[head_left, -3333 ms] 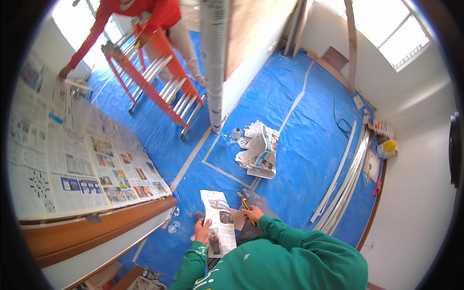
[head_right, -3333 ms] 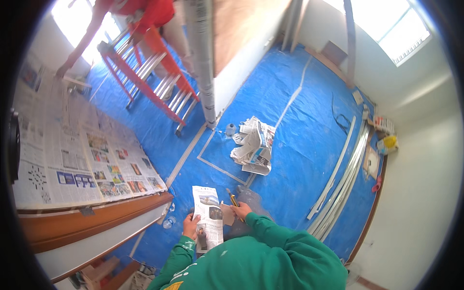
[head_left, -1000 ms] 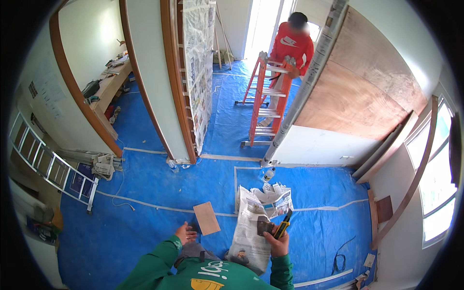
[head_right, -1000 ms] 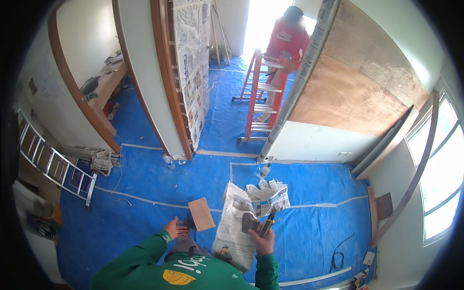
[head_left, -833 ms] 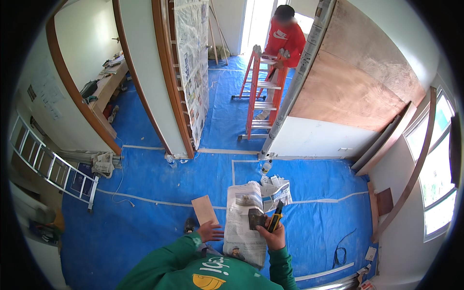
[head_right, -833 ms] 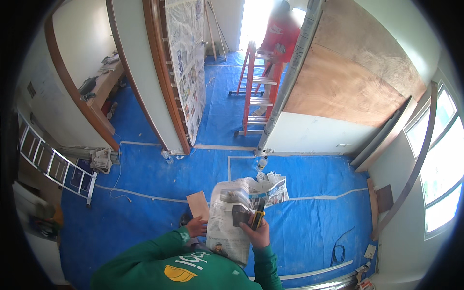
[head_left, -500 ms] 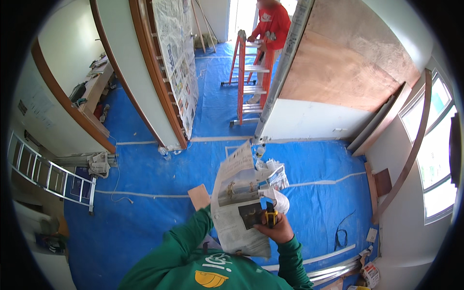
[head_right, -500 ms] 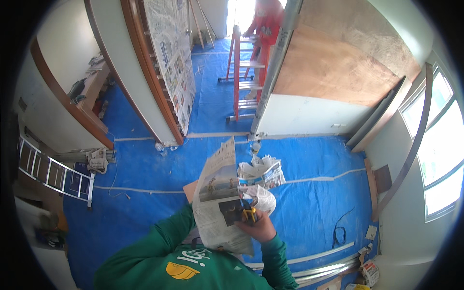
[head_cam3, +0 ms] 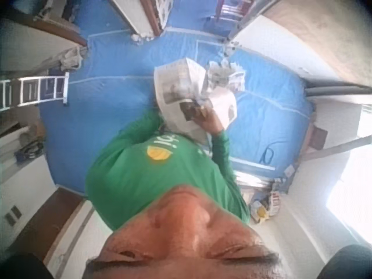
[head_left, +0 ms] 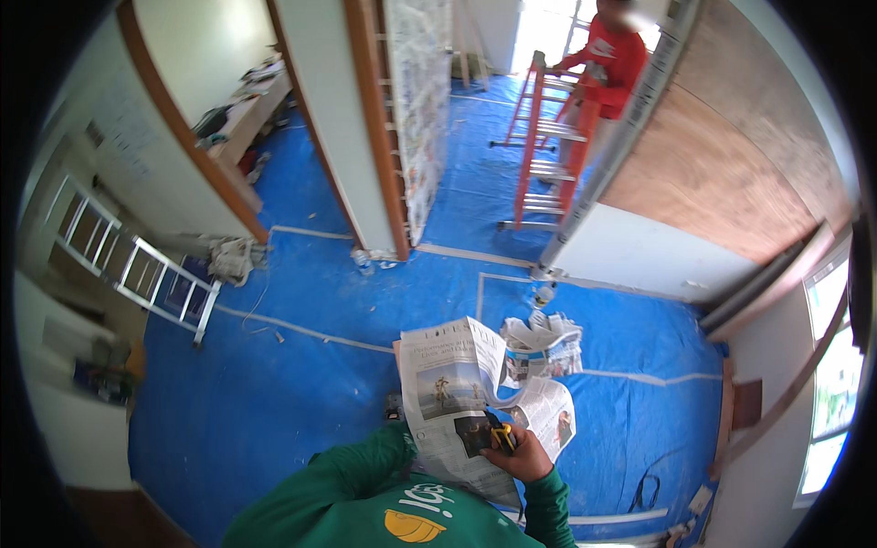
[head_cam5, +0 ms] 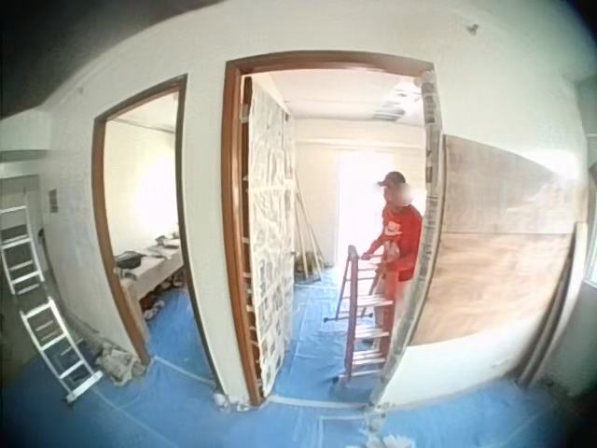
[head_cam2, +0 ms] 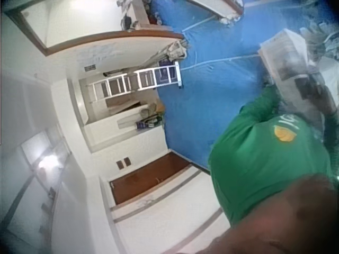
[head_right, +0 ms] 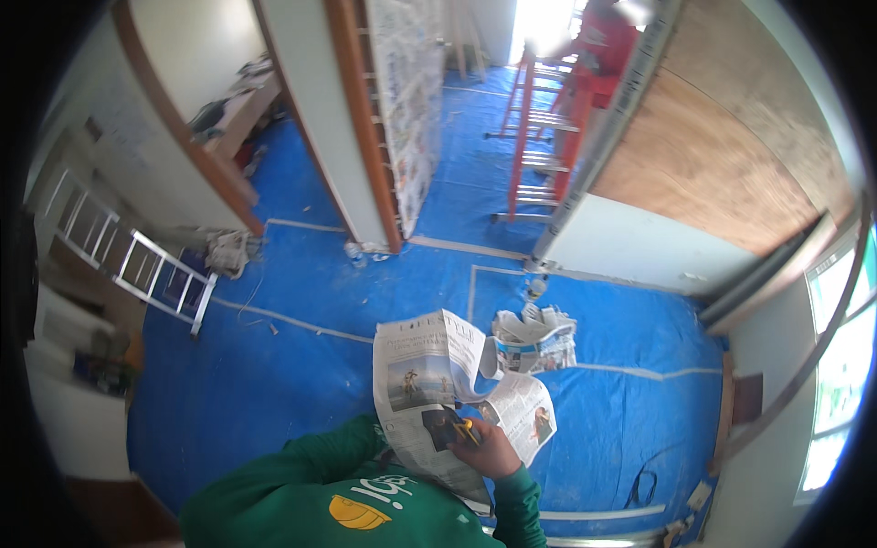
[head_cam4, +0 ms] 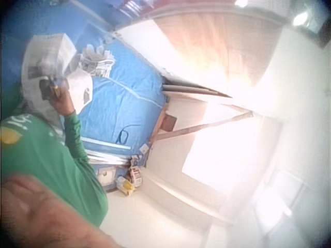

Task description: The person cuts newspaper sheets into smaller pieces using a utility knife while sitting on a blue protective floor covering. They fold and trim multiple sheets, placing cut pieces on the floor.

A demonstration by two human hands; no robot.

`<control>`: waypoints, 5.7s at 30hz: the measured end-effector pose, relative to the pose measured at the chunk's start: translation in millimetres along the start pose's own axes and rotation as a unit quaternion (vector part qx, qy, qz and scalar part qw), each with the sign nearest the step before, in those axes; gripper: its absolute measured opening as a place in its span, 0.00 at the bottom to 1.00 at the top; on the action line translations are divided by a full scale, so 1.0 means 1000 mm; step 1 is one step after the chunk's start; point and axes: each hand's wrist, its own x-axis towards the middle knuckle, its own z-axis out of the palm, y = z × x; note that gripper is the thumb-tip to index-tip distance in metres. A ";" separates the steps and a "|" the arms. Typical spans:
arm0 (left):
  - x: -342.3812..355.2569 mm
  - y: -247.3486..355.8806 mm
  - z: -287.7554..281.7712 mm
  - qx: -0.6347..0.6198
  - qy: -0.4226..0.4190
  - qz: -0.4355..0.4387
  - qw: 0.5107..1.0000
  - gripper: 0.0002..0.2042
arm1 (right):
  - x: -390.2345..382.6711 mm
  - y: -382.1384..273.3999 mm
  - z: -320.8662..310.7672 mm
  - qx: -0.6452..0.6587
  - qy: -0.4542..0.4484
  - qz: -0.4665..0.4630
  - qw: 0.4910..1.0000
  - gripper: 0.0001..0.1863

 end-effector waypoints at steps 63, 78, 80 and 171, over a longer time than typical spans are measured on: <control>0.270 0.122 0.369 0.749 -0.326 0.161 0.554 0.23 | -0.089 0.085 -0.242 -0.043 0.490 -0.049 0.869 0.12; 0.377 0.139 0.552 0.800 -0.368 0.148 0.450 0.23 | -0.056 0.049 -0.543 -0.064 0.363 -0.135 0.920 0.12; 0.397 0.155 0.589 0.822 -0.334 0.161 0.432 0.25 | -0.059 0.051 -0.572 -0.031 0.381 -0.144 0.913 0.13; 0.629 0.161 0.926 0.527 0.460 0.689 0.189 0.09 | 0.182 -0.161 -1.069 0.029 -0.187 -0.403 0.896 0.26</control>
